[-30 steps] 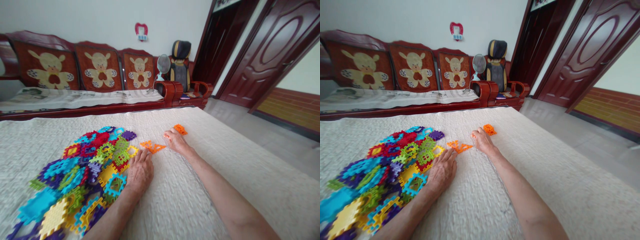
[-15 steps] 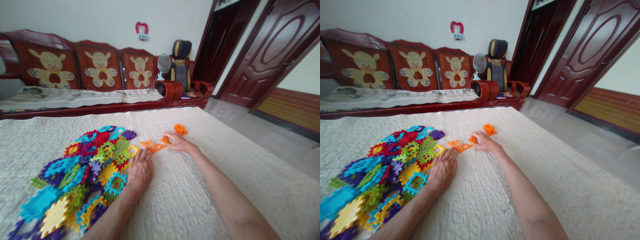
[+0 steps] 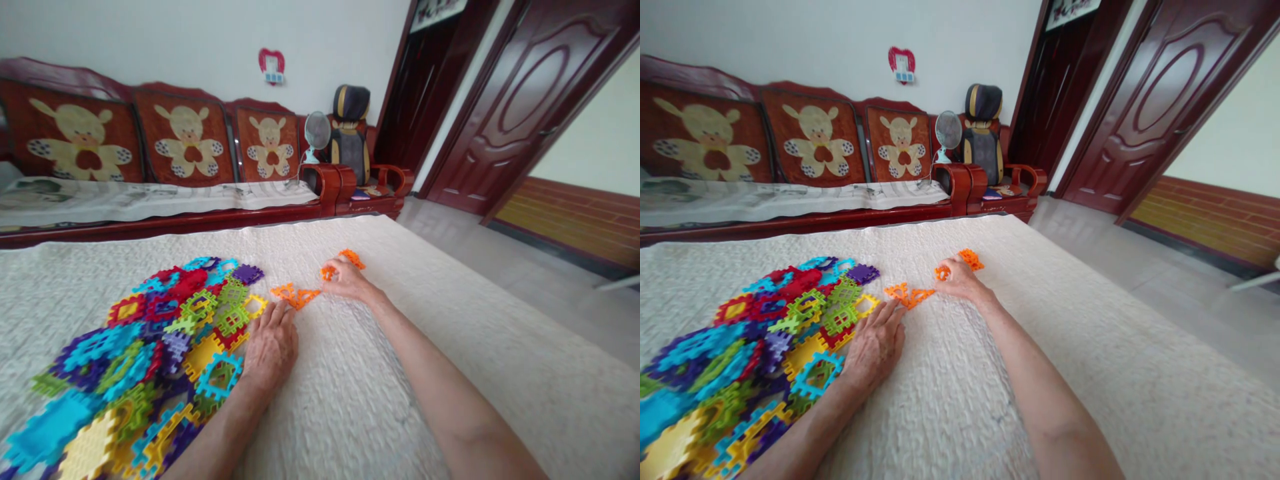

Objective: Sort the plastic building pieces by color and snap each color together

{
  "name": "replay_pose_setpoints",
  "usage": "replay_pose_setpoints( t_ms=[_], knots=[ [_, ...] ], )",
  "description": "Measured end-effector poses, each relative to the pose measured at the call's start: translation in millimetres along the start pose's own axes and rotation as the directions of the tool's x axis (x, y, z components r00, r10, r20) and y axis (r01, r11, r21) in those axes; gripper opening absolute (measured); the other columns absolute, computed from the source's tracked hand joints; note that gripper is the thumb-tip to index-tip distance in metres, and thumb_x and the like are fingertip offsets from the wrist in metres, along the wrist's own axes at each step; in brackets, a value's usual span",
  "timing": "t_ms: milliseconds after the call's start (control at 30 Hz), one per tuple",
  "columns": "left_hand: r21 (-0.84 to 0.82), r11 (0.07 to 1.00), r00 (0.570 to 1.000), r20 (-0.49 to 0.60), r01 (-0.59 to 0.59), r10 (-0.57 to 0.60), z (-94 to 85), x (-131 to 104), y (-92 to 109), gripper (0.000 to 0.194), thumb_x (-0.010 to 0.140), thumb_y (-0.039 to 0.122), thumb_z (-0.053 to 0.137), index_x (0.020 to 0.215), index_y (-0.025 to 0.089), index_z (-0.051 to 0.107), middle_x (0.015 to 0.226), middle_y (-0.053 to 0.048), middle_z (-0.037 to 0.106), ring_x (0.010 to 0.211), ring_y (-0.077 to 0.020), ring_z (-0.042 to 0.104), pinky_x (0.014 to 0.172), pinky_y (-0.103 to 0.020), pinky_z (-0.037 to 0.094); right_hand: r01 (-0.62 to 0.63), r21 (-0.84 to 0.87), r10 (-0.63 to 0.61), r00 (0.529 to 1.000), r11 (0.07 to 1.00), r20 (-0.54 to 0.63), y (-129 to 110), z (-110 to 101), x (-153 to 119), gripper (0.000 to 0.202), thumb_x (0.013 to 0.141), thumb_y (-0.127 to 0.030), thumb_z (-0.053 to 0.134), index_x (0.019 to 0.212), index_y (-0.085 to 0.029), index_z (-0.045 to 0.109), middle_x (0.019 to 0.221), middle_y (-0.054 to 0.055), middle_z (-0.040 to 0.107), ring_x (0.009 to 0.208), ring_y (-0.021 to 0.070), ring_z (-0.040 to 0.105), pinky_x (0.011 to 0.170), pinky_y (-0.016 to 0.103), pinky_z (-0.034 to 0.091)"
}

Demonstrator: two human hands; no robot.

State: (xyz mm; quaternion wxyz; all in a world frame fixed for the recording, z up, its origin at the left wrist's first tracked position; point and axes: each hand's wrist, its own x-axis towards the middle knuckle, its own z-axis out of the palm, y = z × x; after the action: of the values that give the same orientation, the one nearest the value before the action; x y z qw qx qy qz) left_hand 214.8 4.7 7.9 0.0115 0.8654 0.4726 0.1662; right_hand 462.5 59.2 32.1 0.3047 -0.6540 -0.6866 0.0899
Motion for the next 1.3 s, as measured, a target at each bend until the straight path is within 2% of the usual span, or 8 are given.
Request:
replay_pose_setpoints(
  t_ms=[267, 433, 667, 800, 900, 1033, 1167, 1300],
  knots=[
    [0.005, 1.000, 1.000, 0.006, 0.013, -0.013, 0.5, 0, 1, 0.044, 0.093, 0.021, 0.037, 0.134, 0.020, 0.054, 0.147, -0.006, 0.047, 0.135, -0.0273, 0.040, 0.107, -0.048, 0.038, -0.148, -0.051, 0.109, 0.885, 0.988, -0.453, 32, -30, 4, 0.043, 0.068, -0.038, 0.069, 0.106, -0.018, 0.062, 0.104, 0.008, 0.052, 0.091, 0.0212, 0.058, 0.091, 0.038, 0.049],
    [0.010, 1.000, 1.000, 0.011, 0.020, -0.020, -0.4, 0, 2, 0.043, 0.094, 0.022, 0.037, 0.133, 0.020, 0.055, 0.146, -0.007, 0.049, 0.135, -0.0272, 0.041, 0.105, -0.048, 0.039, -0.194, -0.110, 0.120, 0.871, 0.975, -0.476, 54, -19, -11, 0.040, 0.071, -0.039, 0.066, 0.104, -0.019, 0.062, 0.102, 0.007, 0.054, 0.094, 0.0225, 0.057, 0.093, 0.038, 0.048],
    [0.012, 1.000, 1.000, 0.010, 0.013, -0.013, 1.1, 0, 0, 0.042, 0.094, 0.022, 0.037, 0.131, 0.021, 0.056, 0.146, -0.005, 0.048, 0.135, -0.0265, 0.040, 0.106, -0.045, 0.038, -0.273, -0.142, 0.188, 0.882, 0.952, -0.432, 53, -14, -19, 0.048, 0.071, -0.049, 0.065, 0.107, -0.016, 0.061, 0.103, 0.010, 0.053, 0.098, 0.0262, 0.056, 0.095, 0.042, 0.047],
    [0.020, 1.000, 1.000, 0.026, 0.010, -0.011, 1.1, 0, 0, 0.041, 0.093, 0.022, 0.037, 0.130, 0.020, 0.056, 0.147, -0.005, 0.047, 0.135, -0.0271, 0.040, 0.104, -0.045, 0.039, -0.142, -0.141, 0.051, 0.859, 0.980, -0.510, 40, -11, -19, 0.039, 0.078, -0.043, 0.060, 0.108, -0.018, 0.059, 0.109, 0.011, 0.053, 0.105, 0.0265, 0.054, 0.096, 0.042, 0.046],
    [0.022, 1.000, 0.999, 0.027, 0.020, -0.021, -0.2, 0, 1, 0.041, 0.093, 0.023, 0.037, 0.130, 0.021, 0.056, 0.146, -0.005, 0.048, 0.134, -0.0272, 0.041, 0.104, -0.045, 0.039, 0.045, -0.034, -0.055, 0.903, 0.998, -0.426, 19, 5, -21, 0.029, 0.083, -0.035, 0.054, 0.108, -0.020, 0.059, 0.108, 0.010, 0.057, 0.097, 0.0219, 0.058, 0.090, 0.037, 0.048],
    [0.018, 0.999, 0.999, 0.021, 0.027, -0.027, -3.1, -1, 3, 0.041, 0.094, 0.022, 0.037, 0.130, 0.022, 0.056, 0.145, -0.006, 0.049, 0.133, -0.0274, 0.041, 0.105, -0.046, 0.038, 0.123, 0.134, -0.104, 0.985, 0.983, -0.140, -17, 36, -31, 0.035, 0.082, -0.030, 0.053, 0.116, -0.021, 0.057, 0.114, 0.008, 0.062, 0.095, 0.0191, 0.061, 0.090, 0.035, 0.048],
    [0.013, 1.000, 0.999, 0.035, 0.013, -0.013, -3.8, 0, 5, 0.041, 0.094, 0.022, 0.036, 0.130, 0.022, 0.055, 0.143, -0.006, 0.050, 0.133, -0.0273, 0.040, 0.105, -0.045, 0.038, 0.187, 0.007, -0.187, 0.981, 0.982, 0.052, -43, 50, -43, 0.050, 0.081, -0.027, 0.057, 0.131, -0.024, 0.051, 0.134, 0.007, 0.057, 0.122, 0.0231, 0.050, 0.104, 0.042, 0.037],
    [0.041, 0.999, 0.997, 0.068, 0.035, -0.037, -5.9, 2, 11, 0.043, 0.095, 0.019, 0.032, 0.132, 0.021, 0.052, 0.142, -0.009, 0.050, 0.132, -0.0276, 0.040, 0.105, -0.047, 0.038, 0.202, -0.135, -0.185, 0.974, 0.970, 0.133, -56, 47, -49, 0.044, 0.092, -0.035, 0.047, 0.135, -0.028, 0.050, 0.141, 0.005, 0.053, 0.126, 0.0264, 0.045, 0.101, 0.046, 0.036]
  ],
)
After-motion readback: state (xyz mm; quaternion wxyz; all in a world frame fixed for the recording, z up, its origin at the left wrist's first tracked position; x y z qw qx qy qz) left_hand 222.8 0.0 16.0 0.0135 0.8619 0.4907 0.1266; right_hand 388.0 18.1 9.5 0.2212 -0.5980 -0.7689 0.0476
